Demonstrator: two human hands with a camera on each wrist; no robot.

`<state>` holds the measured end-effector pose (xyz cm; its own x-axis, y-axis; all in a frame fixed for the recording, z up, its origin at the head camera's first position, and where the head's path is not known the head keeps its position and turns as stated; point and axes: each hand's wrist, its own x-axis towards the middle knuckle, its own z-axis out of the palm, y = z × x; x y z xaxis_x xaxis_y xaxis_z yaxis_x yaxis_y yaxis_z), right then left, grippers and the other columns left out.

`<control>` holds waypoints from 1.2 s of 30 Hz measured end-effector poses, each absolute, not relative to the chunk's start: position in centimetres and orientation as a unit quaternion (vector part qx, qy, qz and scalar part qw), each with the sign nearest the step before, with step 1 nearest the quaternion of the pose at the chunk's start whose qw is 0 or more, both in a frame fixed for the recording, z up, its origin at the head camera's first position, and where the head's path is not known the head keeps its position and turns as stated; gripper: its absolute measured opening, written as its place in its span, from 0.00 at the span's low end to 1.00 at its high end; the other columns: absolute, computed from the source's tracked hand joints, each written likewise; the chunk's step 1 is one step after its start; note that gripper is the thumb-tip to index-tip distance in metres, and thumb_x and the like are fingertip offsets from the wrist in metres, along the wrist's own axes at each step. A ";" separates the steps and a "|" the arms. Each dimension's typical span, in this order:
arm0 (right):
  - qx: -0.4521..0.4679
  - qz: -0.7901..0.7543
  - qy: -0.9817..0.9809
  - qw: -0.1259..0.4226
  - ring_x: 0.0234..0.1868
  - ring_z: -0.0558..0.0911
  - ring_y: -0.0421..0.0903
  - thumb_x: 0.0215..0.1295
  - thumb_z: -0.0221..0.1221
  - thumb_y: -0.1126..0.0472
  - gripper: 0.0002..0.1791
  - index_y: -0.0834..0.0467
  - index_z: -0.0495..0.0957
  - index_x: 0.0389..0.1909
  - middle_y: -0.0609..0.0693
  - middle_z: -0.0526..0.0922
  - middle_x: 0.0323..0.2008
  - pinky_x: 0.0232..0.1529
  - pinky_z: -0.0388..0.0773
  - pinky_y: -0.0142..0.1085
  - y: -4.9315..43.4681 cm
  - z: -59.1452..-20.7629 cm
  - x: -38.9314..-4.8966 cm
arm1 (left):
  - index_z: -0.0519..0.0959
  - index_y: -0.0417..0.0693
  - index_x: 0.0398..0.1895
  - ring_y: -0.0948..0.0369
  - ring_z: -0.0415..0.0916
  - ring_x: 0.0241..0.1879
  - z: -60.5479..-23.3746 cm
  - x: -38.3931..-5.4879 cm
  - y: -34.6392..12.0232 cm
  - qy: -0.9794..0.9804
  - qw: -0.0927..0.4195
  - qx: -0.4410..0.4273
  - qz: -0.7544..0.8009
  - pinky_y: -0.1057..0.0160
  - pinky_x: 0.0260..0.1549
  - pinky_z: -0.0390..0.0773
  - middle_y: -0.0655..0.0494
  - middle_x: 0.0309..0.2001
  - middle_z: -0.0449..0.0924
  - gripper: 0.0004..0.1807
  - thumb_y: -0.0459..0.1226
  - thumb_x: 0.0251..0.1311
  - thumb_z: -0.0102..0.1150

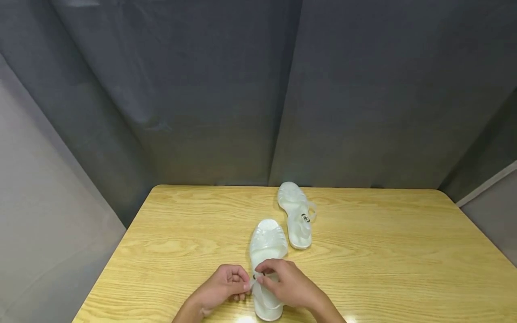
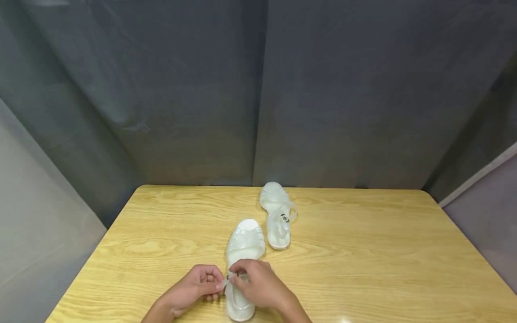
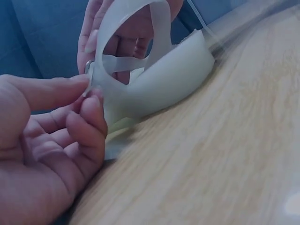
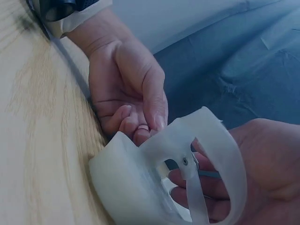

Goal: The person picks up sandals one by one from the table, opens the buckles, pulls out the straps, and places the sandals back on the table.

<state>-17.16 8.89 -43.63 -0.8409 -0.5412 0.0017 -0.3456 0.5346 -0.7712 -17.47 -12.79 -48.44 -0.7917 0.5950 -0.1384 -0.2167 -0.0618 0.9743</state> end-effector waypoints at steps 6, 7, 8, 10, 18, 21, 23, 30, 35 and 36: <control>-0.248 -0.429 0.860 0.119 0.46 0.80 0.47 0.64 0.58 0.55 0.10 0.55 0.81 0.41 0.45 0.83 0.42 0.47 0.76 0.43 8.9 -43.8 -17.1 | 0.73 0.35 0.35 0.68 0.73 0.26 -49.2 -17.7 -12.8 0.597 0.287 0.141 0.735 0.75 0.26 0.74 0.58 0.28 0.77 0.08 0.33 0.61 0.58; -0.245 -0.431 0.860 0.118 0.46 0.80 0.46 0.64 0.58 0.55 0.09 0.55 0.81 0.41 0.44 0.83 0.41 0.47 0.76 0.42 8.9 -43.9 -17.0 | 0.73 0.36 0.35 0.68 0.73 0.26 -49.2 -17.7 -12.8 0.596 0.287 0.141 0.736 0.75 0.26 0.74 0.58 0.28 0.77 0.07 0.33 0.61 0.58; -0.243 -0.434 0.860 0.116 0.45 0.79 0.46 0.64 0.59 0.55 0.09 0.55 0.81 0.40 0.44 0.83 0.41 0.47 0.76 0.42 8.8 -43.9 -17.0 | 0.73 0.36 0.35 0.68 0.73 0.26 -49.3 -17.7 -12.8 0.595 0.287 0.142 0.737 0.75 0.27 0.75 0.58 0.28 0.77 0.06 0.33 0.61 0.57; -0.239 -0.437 0.859 0.114 0.44 0.79 0.44 0.63 0.59 0.56 0.08 0.54 0.81 0.39 0.44 0.82 0.40 0.45 0.76 0.40 8.8 -43.9 -17.0 | 0.73 0.37 0.34 0.68 0.73 0.26 -49.3 -17.8 -12.7 0.590 0.288 0.143 0.741 0.75 0.27 0.75 0.58 0.28 0.77 0.04 0.32 0.62 0.56; -0.232 -0.454 0.852 0.122 0.42 0.78 0.41 0.62 0.60 0.58 0.07 0.55 0.81 0.38 0.43 0.82 0.37 0.44 0.75 0.40 8.7 -44.0 -17.0 | 0.74 0.40 0.33 0.69 0.73 0.26 -49.1 -17.6 -12.2 0.581 0.278 0.148 0.750 0.75 0.27 0.75 0.58 0.28 0.77 0.01 0.29 0.62 0.54; -0.230 -0.461 0.848 0.123 0.41 0.78 0.40 0.61 0.61 0.59 0.06 0.55 0.81 0.38 0.43 0.82 0.36 0.44 0.75 0.39 8.7 -44.1 -17.1 | 0.74 0.42 0.31 0.69 0.72 0.25 -49.1 -17.6 -12.1 0.576 0.279 0.140 0.755 0.75 0.26 0.74 0.59 0.27 0.76 0.03 0.29 0.62 0.54; -0.228 -0.463 0.848 0.122 0.40 0.78 0.40 0.60 0.61 0.60 0.06 0.55 0.81 0.37 0.43 0.82 0.36 0.44 0.75 0.39 8.6 -44.2 -17.1 | 0.74 0.44 0.31 0.70 0.72 0.25 -49.1 -17.6 -12.1 0.574 0.281 0.136 0.757 0.74 0.26 0.74 0.59 0.27 0.76 0.03 0.29 0.61 0.55; -0.220 -0.464 0.850 0.116 0.39 0.78 0.38 0.59 0.62 0.60 0.07 0.55 0.81 0.38 0.42 0.82 0.35 0.43 0.75 0.37 8.3 -44.5 -17.0 | 0.74 0.45 0.31 0.70 0.71 0.25 -49.1 -17.6 -12.0 0.563 0.288 0.139 0.762 0.74 0.26 0.73 0.60 0.27 0.76 0.03 0.29 0.62 0.54; -0.218 -0.464 0.851 0.115 0.39 0.78 0.38 0.59 0.62 0.60 0.06 0.54 0.81 0.37 0.42 0.82 0.35 0.44 0.75 0.38 8.3 -44.5 -17.0 | 0.74 0.45 0.31 0.70 0.70 0.24 -49.0 -17.6 -11.9 0.563 0.288 0.139 0.763 0.75 0.26 0.72 0.60 0.27 0.76 0.03 0.30 0.62 0.54; -0.217 -0.464 0.851 0.116 0.39 0.78 0.38 0.59 0.62 0.60 0.06 0.54 0.81 0.37 0.42 0.82 0.35 0.44 0.75 0.38 8.3 -44.5 -17.0 | 0.74 0.45 0.31 0.70 0.70 0.24 -49.0 -17.6 -11.9 0.563 0.288 0.138 0.762 0.75 0.26 0.72 0.60 0.27 0.76 0.03 0.30 0.61 0.55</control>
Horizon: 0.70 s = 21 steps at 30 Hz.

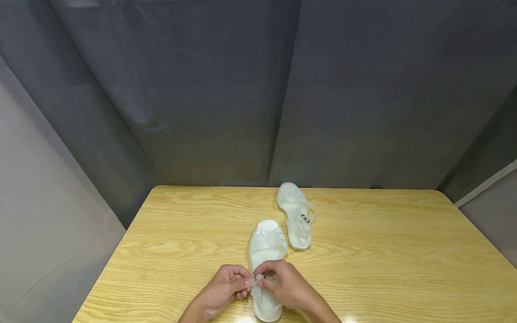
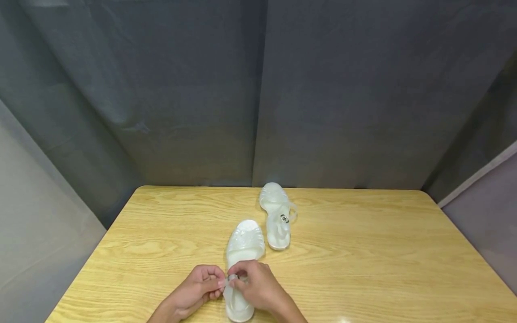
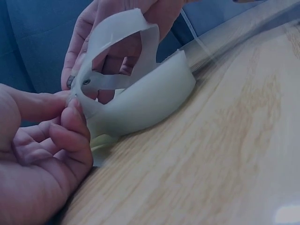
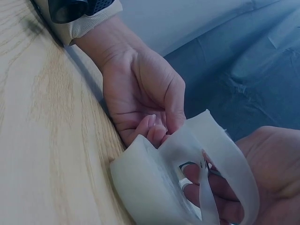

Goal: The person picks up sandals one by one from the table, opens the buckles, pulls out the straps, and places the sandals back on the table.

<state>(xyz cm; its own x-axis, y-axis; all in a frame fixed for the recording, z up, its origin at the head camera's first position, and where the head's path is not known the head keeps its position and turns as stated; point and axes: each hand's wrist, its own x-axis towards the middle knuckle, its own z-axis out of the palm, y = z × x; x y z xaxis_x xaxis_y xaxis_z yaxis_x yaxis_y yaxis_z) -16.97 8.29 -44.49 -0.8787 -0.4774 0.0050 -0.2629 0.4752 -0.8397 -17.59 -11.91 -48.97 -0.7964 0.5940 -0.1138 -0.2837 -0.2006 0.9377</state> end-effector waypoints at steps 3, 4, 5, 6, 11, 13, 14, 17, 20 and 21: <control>-0.217 -0.462 0.852 0.118 0.39 0.78 0.39 0.59 0.63 0.59 0.06 0.54 0.81 0.37 0.42 0.82 0.35 0.44 0.75 0.38 8.3 -44.4 -17.0 | 0.74 0.45 0.31 0.70 0.70 0.24 -48.8 -17.5 -11.9 0.564 0.287 0.135 0.763 0.74 0.26 0.72 0.60 0.27 0.76 0.03 0.29 0.61 0.55; -0.216 -0.462 0.852 0.118 0.39 0.78 0.39 0.59 0.63 0.59 0.06 0.54 0.81 0.37 0.42 0.82 0.35 0.44 0.75 0.39 8.3 -44.4 -17.0 | 0.74 0.45 0.31 0.69 0.70 0.24 -48.8 -17.5 -11.8 0.564 0.287 0.134 0.763 0.74 0.26 0.71 0.60 0.27 0.76 0.03 0.29 0.61 0.55; -0.216 -0.461 0.852 0.119 0.39 0.78 0.39 0.59 0.63 0.59 0.06 0.54 0.81 0.37 0.42 0.82 0.35 0.44 0.75 0.39 8.3 -44.4 -16.9 | 0.74 0.45 0.31 0.69 0.69 0.24 -48.7 -17.5 -11.8 0.564 0.287 0.134 0.763 0.74 0.25 0.71 0.60 0.27 0.75 0.03 0.29 0.61 0.54; -0.216 -0.460 0.853 0.119 0.39 0.78 0.39 0.59 0.63 0.59 0.06 0.54 0.81 0.37 0.42 0.82 0.35 0.44 0.75 0.40 8.3 -44.4 -16.9 | 0.74 0.45 0.31 0.69 0.69 0.24 -48.7 -17.5 -11.8 0.563 0.287 0.133 0.763 0.74 0.25 0.71 0.60 0.27 0.75 0.03 0.29 0.61 0.54; -0.216 -0.460 0.853 0.115 0.38 0.78 0.37 0.58 0.63 0.58 0.05 0.53 0.82 0.36 0.40 0.82 0.33 0.44 0.75 0.39 8.2 -44.5 -16.9 | 0.75 0.45 0.31 0.70 0.68 0.23 -48.6 -17.5 -11.7 0.567 0.284 0.138 0.760 0.75 0.24 0.69 0.61 0.26 0.75 0.03 0.30 0.62 0.54; -0.216 -0.464 0.851 0.117 0.38 0.77 0.36 0.58 0.63 0.58 0.05 0.52 0.82 0.35 0.39 0.82 0.33 0.43 0.75 0.38 8.2 -44.6 -16.9 | 0.75 0.45 0.30 0.71 0.68 0.22 -48.7 -17.5 -11.6 0.573 0.280 0.140 0.757 0.76 0.22 0.68 0.61 0.25 0.75 0.04 0.29 0.61 0.54; -0.215 -0.466 0.850 0.118 0.38 0.77 0.36 0.58 0.64 0.57 0.05 0.52 0.82 0.35 0.39 0.81 0.32 0.43 0.75 0.37 8.2 -44.6 -16.9 | 0.75 0.45 0.30 0.71 0.68 0.21 -48.7 -17.5 -11.6 0.576 0.279 0.140 0.756 0.76 0.22 0.68 0.62 0.24 0.75 0.04 0.30 0.61 0.54; -0.214 -0.486 0.838 0.125 0.38 0.78 0.37 0.58 0.63 0.58 0.05 0.53 0.82 0.34 0.41 0.82 0.32 0.42 0.75 0.34 8.3 -44.9 -17.0 | 0.76 0.45 0.31 0.71 0.67 0.21 -48.8 -17.5 -11.6 0.581 0.276 0.137 0.753 0.76 0.21 0.67 0.62 0.24 0.74 0.02 0.31 0.60 0.56; -0.217 -0.510 0.822 0.133 0.38 0.79 0.39 0.59 0.62 0.60 0.05 0.55 0.82 0.34 0.44 0.83 0.33 0.39 0.75 0.31 8.3 -45.1 -17.2 | 0.76 0.44 0.32 0.71 0.68 0.22 -49.0 -17.6 -11.7 0.581 0.278 0.133 0.753 0.76 0.22 0.68 0.61 0.24 0.75 0.01 0.33 0.60 0.58; -0.218 -0.519 0.815 0.136 0.38 0.79 0.40 0.59 0.62 0.60 0.05 0.56 0.82 0.35 0.46 0.83 0.34 0.39 0.75 0.31 8.4 -45.2 -17.2 | 0.76 0.44 0.32 0.71 0.68 0.22 -49.0 -17.6 -11.8 0.581 0.279 0.132 0.753 0.76 0.22 0.69 0.61 0.25 0.75 0.02 0.33 0.60 0.58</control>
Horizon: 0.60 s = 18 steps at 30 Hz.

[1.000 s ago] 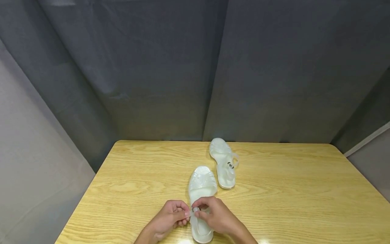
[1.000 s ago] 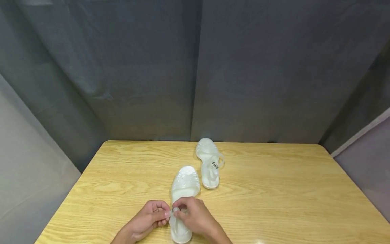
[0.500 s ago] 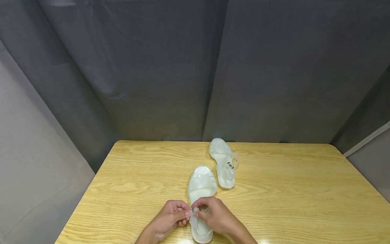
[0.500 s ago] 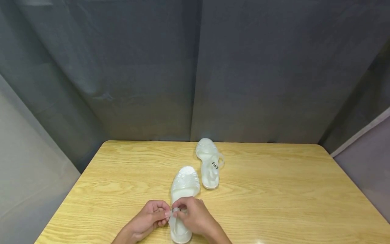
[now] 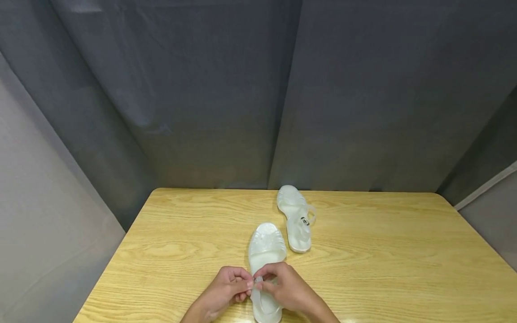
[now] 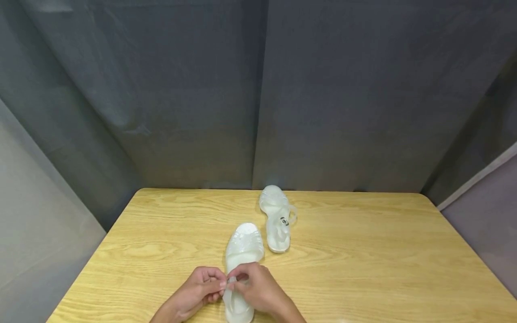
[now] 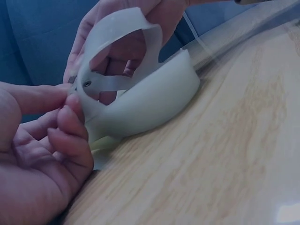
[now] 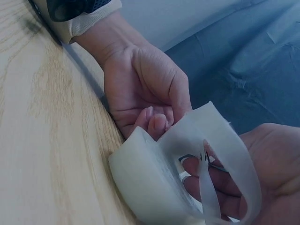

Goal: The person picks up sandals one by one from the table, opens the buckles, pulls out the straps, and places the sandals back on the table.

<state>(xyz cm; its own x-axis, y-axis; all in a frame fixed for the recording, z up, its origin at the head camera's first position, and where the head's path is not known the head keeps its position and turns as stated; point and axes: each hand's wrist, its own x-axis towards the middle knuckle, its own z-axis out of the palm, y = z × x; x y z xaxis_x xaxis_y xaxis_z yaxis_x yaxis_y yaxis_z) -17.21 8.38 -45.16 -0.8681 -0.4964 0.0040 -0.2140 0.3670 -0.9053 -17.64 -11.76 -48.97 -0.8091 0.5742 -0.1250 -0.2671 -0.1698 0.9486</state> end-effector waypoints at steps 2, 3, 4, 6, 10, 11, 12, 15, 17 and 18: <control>-0.217 -0.529 0.809 0.140 0.38 0.79 0.40 0.60 0.62 0.61 0.05 0.57 0.82 0.35 0.47 0.83 0.34 0.39 0.75 0.30 8.4 -45.2 -17.2 | 0.76 0.43 0.33 0.70 0.69 0.22 -49.0 -17.7 -11.9 0.578 0.283 0.131 0.754 0.76 0.23 0.70 0.61 0.25 0.76 0.03 0.34 0.60 0.59; -0.217 -0.532 0.807 0.141 0.38 0.79 0.41 0.60 0.61 0.61 0.05 0.57 0.82 0.35 0.47 0.83 0.35 0.39 0.75 0.30 8.4 -45.3 -17.2 | 0.76 0.42 0.34 0.70 0.70 0.22 -49.1 -17.7 -12.0 0.577 0.286 0.131 0.754 0.76 0.23 0.70 0.60 0.25 0.76 0.04 0.34 0.60 0.59; -0.216 -0.533 0.806 0.140 0.38 0.79 0.41 0.60 0.61 0.61 0.05 0.57 0.82 0.35 0.47 0.83 0.35 0.39 0.75 0.30 8.5 -45.3 -17.2 | 0.76 0.42 0.34 0.70 0.70 0.23 -49.1 -17.7 -12.1 0.576 0.287 0.132 0.754 0.76 0.23 0.71 0.60 0.26 0.77 0.04 0.34 0.60 0.59; -0.215 -0.532 0.807 0.139 0.39 0.79 0.41 0.61 0.61 0.61 0.05 0.56 0.82 0.35 0.47 0.83 0.35 0.39 0.75 0.30 8.5 -45.3 -17.2 | 0.76 0.40 0.35 0.69 0.71 0.23 -49.1 -17.8 -12.2 0.576 0.288 0.133 0.754 0.76 0.24 0.72 0.59 0.27 0.78 0.04 0.33 0.60 0.59; -0.212 -0.525 0.812 0.139 0.39 0.79 0.40 0.61 0.61 0.60 0.04 0.55 0.82 0.35 0.45 0.83 0.35 0.39 0.75 0.30 8.5 -45.2 -17.3 | 0.76 0.39 0.35 0.68 0.73 0.25 -49.2 -17.8 -12.5 0.572 0.292 0.136 0.754 0.75 0.26 0.74 0.57 0.28 0.79 0.04 0.31 0.59 0.58; -0.211 -0.524 0.813 0.139 0.39 0.79 0.39 0.61 0.61 0.60 0.04 0.55 0.82 0.35 0.44 0.82 0.34 0.39 0.75 0.30 8.5 -45.2 -17.3 | 0.76 0.39 0.35 0.68 0.74 0.25 -49.2 -17.8 -12.6 0.570 0.295 0.137 0.754 0.75 0.26 0.75 0.57 0.28 0.80 0.04 0.31 0.59 0.58; -0.211 -0.524 0.813 0.139 0.39 0.79 0.39 0.61 0.61 0.59 0.05 0.55 0.82 0.35 0.44 0.82 0.34 0.39 0.75 0.30 8.5 -45.2 -17.3 | 0.77 0.40 0.35 0.69 0.75 0.25 -49.2 -17.8 -12.6 0.568 0.299 0.137 0.755 0.75 0.27 0.75 0.58 0.28 0.80 0.03 0.31 0.59 0.59; -0.210 -0.523 0.815 0.137 0.38 0.79 0.39 0.61 0.61 0.59 0.04 0.54 0.82 0.35 0.43 0.82 0.34 0.40 0.75 0.30 8.6 -45.2 -17.2 | 0.78 0.41 0.34 0.69 0.76 0.24 -49.1 -17.8 -12.6 0.562 0.309 0.137 0.755 0.75 0.27 0.76 0.59 0.26 0.81 0.03 0.32 0.59 0.59; -0.212 -0.523 0.815 0.133 0.39 0.79 0.39 0.61 0.61 0.59 0.05 0.55 0.82 0.35 0.44 0.82 0.34 0.39 0.75 0.30 8.5 -45.2 -17.2 | 0.78 0.41 0.33 0.70 0.76 0.23 -49.2 -17.8 -12.6 0.559 0.312 0.134 0.756 0.75 0.26 0.76 0.60 0.26 0.81 0.03 0.32 0.59 0.60; -0.213 -0.523 0.814 0.132 0.39 0.78 0.39 0.61 0.61 0.59 0.05 0.55 0.82 0.35 0.44 0.82 0.34 0.39 0.75 0.31 8.5 -45.2 -17.2 | 0.78 0.41 0.33 0.70 0.76 0.23 -49.2 -17.8 -12.6 0.559 0.312 0.131 0.757 0.75 0.26 0.76 0.60 0.25 0.81 0.03 0.32 0.58 0.60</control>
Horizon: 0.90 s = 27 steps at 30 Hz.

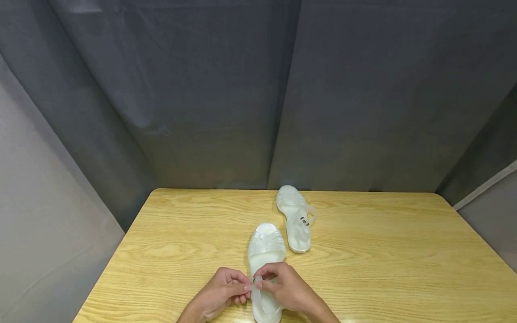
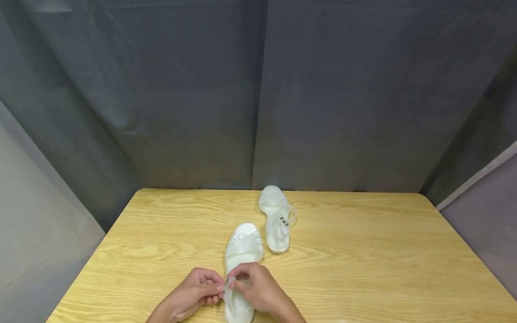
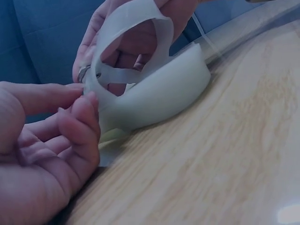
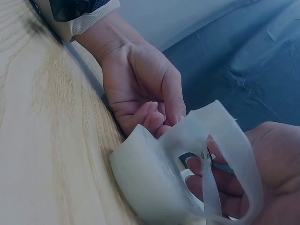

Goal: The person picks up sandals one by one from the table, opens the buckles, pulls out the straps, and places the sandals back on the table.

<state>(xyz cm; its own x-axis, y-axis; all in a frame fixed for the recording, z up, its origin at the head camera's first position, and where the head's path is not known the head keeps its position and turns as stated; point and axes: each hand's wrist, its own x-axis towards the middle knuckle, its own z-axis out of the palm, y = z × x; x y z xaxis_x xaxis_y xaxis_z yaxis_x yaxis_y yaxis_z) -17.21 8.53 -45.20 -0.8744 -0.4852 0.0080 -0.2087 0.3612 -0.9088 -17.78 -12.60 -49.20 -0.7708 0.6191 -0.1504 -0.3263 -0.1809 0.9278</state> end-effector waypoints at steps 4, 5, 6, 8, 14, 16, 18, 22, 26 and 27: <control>-0.212 -0.520 0.817 0.126 0.38 0.78 0.39 0.60 0.62 0.59 0.05 0.55 0.82 0.34 0.44 0.83 0.33 0.39 0.75 0.31 8.4 -45.1 -17.1 | 0.78 0.41 0.31 0.70 0.75 0.23 -49.2 -17.7 -12.4 0.558 0.308 0.118 0.761 0.76 0.24 0.75 0.60 0.24 0.80 0.03 0.32 0.58 0.60; -0.211 -0.519 0.819 0.126 0.38 0.78 0.39 0.60 0.62 0.59 0.04 0.55 0.82 0.34 0.45 0.83 0.33 0.39 0.75 0.30 8.4 -45.1 -17.1 | 0.78 0.41 0.31 0.70 0.75 0.23 -49.2 -17.7 -12.4 0.558 0.307 0.117 0.762 0.76 0.24 0.75 0.60 0.24 0.80 0.02 0.32 0.58 0.60; -0.211 -0.517 0.820 0.125 0.38 0.78 0.39 0.60 0.62 0.60 0.04 0.55 0.82 0.34 0.44 0.83 0.33 0.39 0.74 0.31 8.4 -45.1 -17.1 | 0.77 0.41 0.31 0.71 0.74 0.23 -49.2 -17.7 -12.4 0.556 0.307 0.116 0.764 0.76 0.24 0.75 0.60 0.24 0.80 0.03 0.32 0.58 0.59; -0.209 -0.508 0.827 0.122 0.38 0.78 0.38 0.60 0.62 0.60 0.04 0.55 0.82 0.35 0.44 0.82 0.33 0.40 0.74 0.31 8.3 -45.1 -17.1 | 0.77 0.41 0.32 0.71 0.74 0.23 -49.2 -17.6 -12.3 0.551 0.306 0.118 0.767 0.76 0.24 0.74 0.60 0.25 0.79 0.03 0.32 0.59 0.59; -0.204 -0.493 0.837 0.124 0.39 0.78 0.39 0.60 0.62 0.60 0.05 0.54 0.81 0.36 0.43 0.82 0.34 0.41 0.75 0.33 8.3 -45.2 -17.0 | 0.77 0.41 0.33 0.71 0.74 0.23 -48.8 -17.7 -12.1 0.542 0.307 0.123 0.773 0.76 0.25 0.74 0.61 0.25 0.79 0.02 0.32 0.60 0.58; -0.203 -0.499 0.833 0.128 0.39 0.78 0.40 0.60 0.62 0.60 0.05 0.55 0.81 0.36 0.44 0.82 0.34 0.41 0.75 0.32 8.3 -45.1 -17.1 | 0.77 0.41 0.33 0.70 0.74 0.23 -48.7 -17.7 -12.1 0.550 0.302 0.118 0.770 0.76 0.25 0.75 0.60 0.25 0.79 0.02 0.32 0.59 0.59; -0.203 -0.505 0.828 0.132 0.39 0.78 0.40 0.60 0.62 0.60 0.05 0.56 0.81 0.36 0.44 0.82 0.34 0.40 0.74 0.31 8.4 -45.1 -17.1 | 0.77 0.39 0.33 0.69 0.74 0.24 -48.6 -17.7 -12.2 0.564 0.292 0.116 0.763 0.76 0.26 0.75 0.59 0.25 0.79 0.04 0.32 0.58 0.60; -0.211 -0.512 0.823 0.128 0.39 0.78 0.40 0.61 0.61 0.60 0.06 0.56 0.81 0.36 0.45 0.82 0.35 0.40 0.74 0.30 8.5 -45.2 -17.1 | 0.76 0.34 0.39 0.68 0.73 0.25 -48.5 -17.5 -11.9 0.608 0.262 0.124 0.739 0.73 0.27 0.76 0.59 0.27 0.79 0.11 0.33 0.57 0.62; -0.218 -0.498 0.834 0.091 0.38 0.77 0.37 0.61 0.61 0.59 0.05 0.54 0.82 0.35 0.43 0.81 0.35 0.42 0.74 0.32 8.5 -45.3 -17.2 | 0.76 0.32 0.43 0.68 0.71 0.24 -48.3 -17.3 -11.4 0.647 0.235 0.133 0.713 0.71 0.25 0.73 0.61 0.27 0.78 0.16 0.36 0.56 0.63; -0.219 -0.494 0.837 0.082 0.38 0.77 0.37 0.61 0.61 0.58 0.05 0.54 0.82 0.35 0.42 0.81 0.34 0.42 0.74 0.32 8.5 -45.3 -17.2 | 0.76 0.31 0.42 0.68 0.70 0.23 -48.3 -17.3 -11.2 0.652 0.230 0.132 0.710 0.72 0.24 0.72 0.61 0.26 0.77 0.16 0.36 0.56 0.63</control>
